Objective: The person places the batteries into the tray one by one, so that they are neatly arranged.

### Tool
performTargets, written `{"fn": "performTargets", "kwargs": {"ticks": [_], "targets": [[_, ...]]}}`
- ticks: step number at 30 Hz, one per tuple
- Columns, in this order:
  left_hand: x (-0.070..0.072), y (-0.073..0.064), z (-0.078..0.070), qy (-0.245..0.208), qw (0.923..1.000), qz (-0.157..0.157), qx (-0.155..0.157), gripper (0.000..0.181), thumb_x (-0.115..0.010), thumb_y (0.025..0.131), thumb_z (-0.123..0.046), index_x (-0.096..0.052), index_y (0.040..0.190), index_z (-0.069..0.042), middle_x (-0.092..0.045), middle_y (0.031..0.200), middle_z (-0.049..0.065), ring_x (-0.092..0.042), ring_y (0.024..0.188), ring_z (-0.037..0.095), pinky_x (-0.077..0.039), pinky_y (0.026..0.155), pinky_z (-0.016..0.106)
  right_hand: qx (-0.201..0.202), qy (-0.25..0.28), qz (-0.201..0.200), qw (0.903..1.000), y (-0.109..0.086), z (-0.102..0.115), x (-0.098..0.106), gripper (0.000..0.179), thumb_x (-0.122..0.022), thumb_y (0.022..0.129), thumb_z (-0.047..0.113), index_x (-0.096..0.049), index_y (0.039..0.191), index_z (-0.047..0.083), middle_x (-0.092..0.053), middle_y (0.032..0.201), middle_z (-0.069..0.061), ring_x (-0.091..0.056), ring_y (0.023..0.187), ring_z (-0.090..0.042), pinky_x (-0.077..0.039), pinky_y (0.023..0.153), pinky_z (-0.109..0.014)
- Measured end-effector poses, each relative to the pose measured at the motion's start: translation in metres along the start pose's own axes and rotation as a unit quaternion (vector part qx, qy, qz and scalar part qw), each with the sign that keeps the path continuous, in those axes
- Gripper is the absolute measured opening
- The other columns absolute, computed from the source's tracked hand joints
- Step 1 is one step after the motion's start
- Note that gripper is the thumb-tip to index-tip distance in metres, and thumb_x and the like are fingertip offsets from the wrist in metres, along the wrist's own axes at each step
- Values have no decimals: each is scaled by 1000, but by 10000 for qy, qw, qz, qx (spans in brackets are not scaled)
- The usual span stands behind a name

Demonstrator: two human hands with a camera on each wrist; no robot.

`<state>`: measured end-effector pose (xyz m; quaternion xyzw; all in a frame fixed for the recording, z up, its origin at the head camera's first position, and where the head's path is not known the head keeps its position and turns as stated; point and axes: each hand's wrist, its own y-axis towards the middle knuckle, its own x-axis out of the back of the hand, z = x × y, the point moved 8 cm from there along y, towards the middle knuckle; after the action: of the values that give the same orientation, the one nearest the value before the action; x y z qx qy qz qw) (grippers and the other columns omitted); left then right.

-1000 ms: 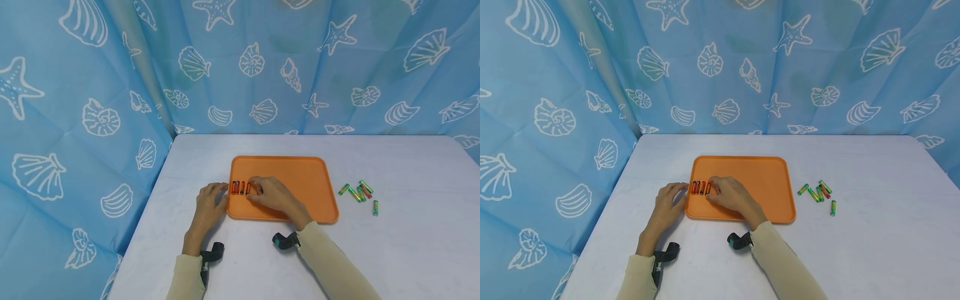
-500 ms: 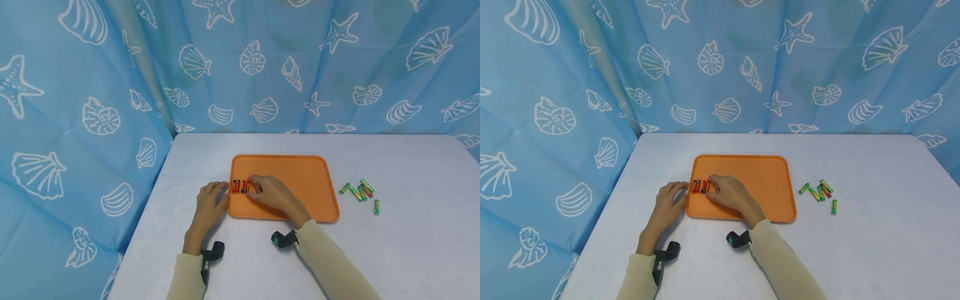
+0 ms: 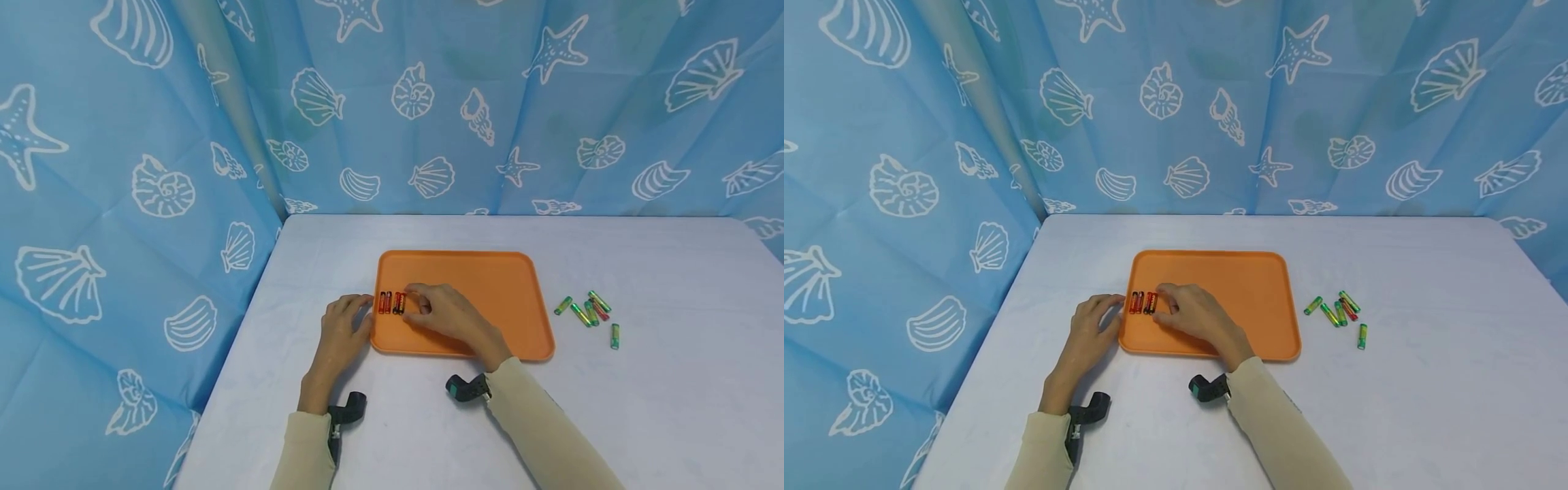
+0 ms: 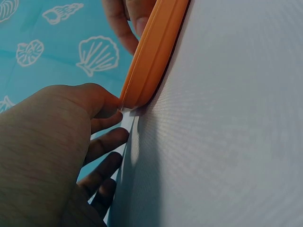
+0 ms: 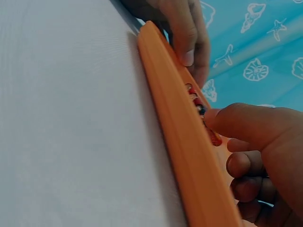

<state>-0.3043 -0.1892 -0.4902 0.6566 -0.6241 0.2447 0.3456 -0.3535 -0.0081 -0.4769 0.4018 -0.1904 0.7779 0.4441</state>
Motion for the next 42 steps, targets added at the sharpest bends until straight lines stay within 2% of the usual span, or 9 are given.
{"fn": "performTargets", "kwargs": {"ticks": [6,13,23,32,35,39,42], "targets": [[-1,0,-2,-47,9999,22,102,36,-59,100,-24,-62,135,-17,-54,137,4,-38,135,27,-28,112,51,-128,-128,-283,9994,-18,-7,19,49,-73,92,33,-63,134,11,-50,70,5,-46,63,-12,-39,59,-30],[-1,-1,-2,-34,9998,16,185,36,-59,100,-24,-62,135,-17,-54,138,5,-37,136,29,-28,111,51,137,-246,-631,9976,-45,-16,49,41,-71,94,27,-65,129,6,-52,67,9,-47,59,-11,-40,57,-30],[-2,-2,0,-125,9996,59,242,36,-58,100,-25,-61,135,-17,-53,138,5,-36,136,29,-25,113,51,102,-528,-806,9953,-83,-47,79,40,-73,93,24,-65,127,6,-51,69,9,-46,61,-11,-40,55,-28],[-3,-4,-2,-157,9994,95,306,37,-57,101,-25,-61,136,-17,-52,139,5,-34,137,28,-24,113,51,-187,-733,-1043,9917,-114,-79,109,38,-73,93,21,-65,126,4,-50,66,8,-46,58,-11,-39,53,-27],[-4,-5,-2,-184,9993,121,307,37,-57,101,-25,-60,137,-16,-52,139,5,-34,138,29,-23,114,51,-474,-808,-1026,9903,-125,-93,120,38,-72,94,22,-65,127,5,-50,68,6,-46,60,-13,-38,54,-28],[-4,-4,-3,-181,9995,154,194,38,-57,100,-24,-60,137,-15,-52,139,7,-35,137,31,-23,113,54,-792,-914,-1016,9874,-142,-115,134,37,-70,95,23,-64,127,4,-52,71,4,-46,63,-14,-39,56,-29],[-1,-3,-5,-187,9997,97,85,37,-58,100,-23,-60,136,-14,-53,138,9,-35,136,33,-24,112,55,-826,-1058,-1130,9845,-152,-129,143,36,-69,96,22,-64,126,3,-53,72,4,-47,62,-14,-41,56,-29]]}}
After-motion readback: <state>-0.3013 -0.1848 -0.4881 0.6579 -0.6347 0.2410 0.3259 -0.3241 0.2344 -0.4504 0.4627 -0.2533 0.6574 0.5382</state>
